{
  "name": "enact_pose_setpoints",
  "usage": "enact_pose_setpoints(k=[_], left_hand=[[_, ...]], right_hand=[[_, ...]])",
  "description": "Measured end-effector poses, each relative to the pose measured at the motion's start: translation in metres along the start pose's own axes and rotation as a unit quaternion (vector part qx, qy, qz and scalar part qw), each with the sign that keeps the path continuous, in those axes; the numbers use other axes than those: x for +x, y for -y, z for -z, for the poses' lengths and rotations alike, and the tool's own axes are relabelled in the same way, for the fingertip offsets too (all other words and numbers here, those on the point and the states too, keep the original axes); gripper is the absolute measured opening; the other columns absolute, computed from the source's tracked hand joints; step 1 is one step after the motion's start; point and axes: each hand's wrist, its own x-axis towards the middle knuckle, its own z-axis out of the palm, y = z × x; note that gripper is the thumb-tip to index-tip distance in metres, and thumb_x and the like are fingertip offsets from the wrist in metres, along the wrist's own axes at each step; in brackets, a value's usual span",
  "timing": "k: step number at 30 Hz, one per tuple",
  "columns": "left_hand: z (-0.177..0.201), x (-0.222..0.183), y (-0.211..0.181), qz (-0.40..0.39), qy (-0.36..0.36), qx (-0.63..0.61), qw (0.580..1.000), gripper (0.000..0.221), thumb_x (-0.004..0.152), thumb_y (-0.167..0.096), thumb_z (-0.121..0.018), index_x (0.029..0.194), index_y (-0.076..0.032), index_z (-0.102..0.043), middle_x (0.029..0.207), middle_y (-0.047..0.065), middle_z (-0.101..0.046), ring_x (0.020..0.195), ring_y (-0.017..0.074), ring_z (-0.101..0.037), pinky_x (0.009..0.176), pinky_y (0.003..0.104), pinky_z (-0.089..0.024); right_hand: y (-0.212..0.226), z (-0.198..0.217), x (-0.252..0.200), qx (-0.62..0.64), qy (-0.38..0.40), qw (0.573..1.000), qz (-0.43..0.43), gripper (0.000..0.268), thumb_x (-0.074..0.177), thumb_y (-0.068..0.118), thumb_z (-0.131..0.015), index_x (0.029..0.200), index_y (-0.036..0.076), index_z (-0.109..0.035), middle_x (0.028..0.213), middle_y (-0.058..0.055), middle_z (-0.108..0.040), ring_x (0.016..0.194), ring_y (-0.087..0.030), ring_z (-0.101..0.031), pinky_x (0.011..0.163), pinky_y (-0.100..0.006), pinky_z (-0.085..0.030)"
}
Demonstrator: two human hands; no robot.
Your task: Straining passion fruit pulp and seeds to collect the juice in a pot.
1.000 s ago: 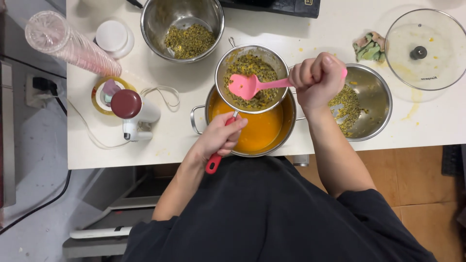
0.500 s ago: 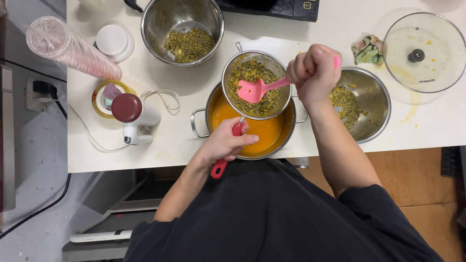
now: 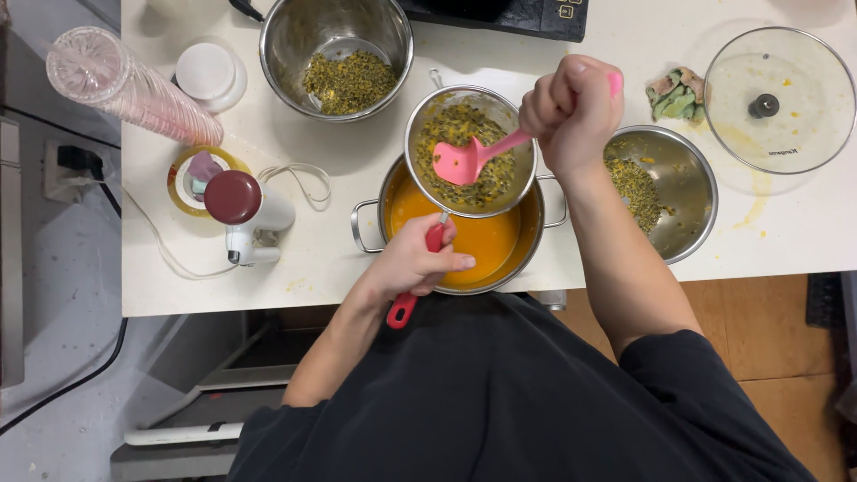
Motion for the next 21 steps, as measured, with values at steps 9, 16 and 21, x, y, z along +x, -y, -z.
enact_pose_setpoints(k=[9,16,21], left_hand=[[-0.001,-0.001,-0.003,0.015,0.022,-0.009,1.000,0.045,0.080,-0.004,-0.082,0.089,-0.012,-0.039,0.060,-0.005,-0.042,0.039,0.0030,-0.034,0.032,0.024,-0.022],[0.001,0.000,0.002,0.022,0.030,-0.021,0.999,0.045,0.079,-0.002,-0.082,0.089,-0.012,-0.039,0.060,-0.006,-0.042,0.039,0.0021,-0.034,0.033,0.023,-0.021],[0.008,0.000,0.010,0.008,0.001,-0.032,0.999,0.042,0.084,-0.006,-0.079,0.089,-0.013,-0.038,0.058,-0.005,-0.043,0.037,0.0027,-0.033,0.031,0.023,-0.021]], right_hand=[[0.002,0.011,-0.001,0.024,-0.022,0.999,-0.012,0.042,0.106,0.022,-0.039,0.068,0.012,-0.024,0.054,-0.001,-0.021,0.044,-0.011,-0.015,0.042,-0.030,-0.017],[0.004,0.007,-0.001,0.011,-0.017,1.000,-0.016,0.042,0.105,0.023,-0.040,0.068,0.011,-0.024,0.054,-0.001,-0.021,0.046,-0.011,-0.015,0.040,-0.030,-0.016],[0.009,0.005,-0.012,0.035,0.015,0.999,0.039,0.046,0.108,0.022,-0.041,0.067,0.012,-0.023,0.051,-0.001,-0.022,0.041,-0.010,-0.016,0.041,-0.031,-0.017]])
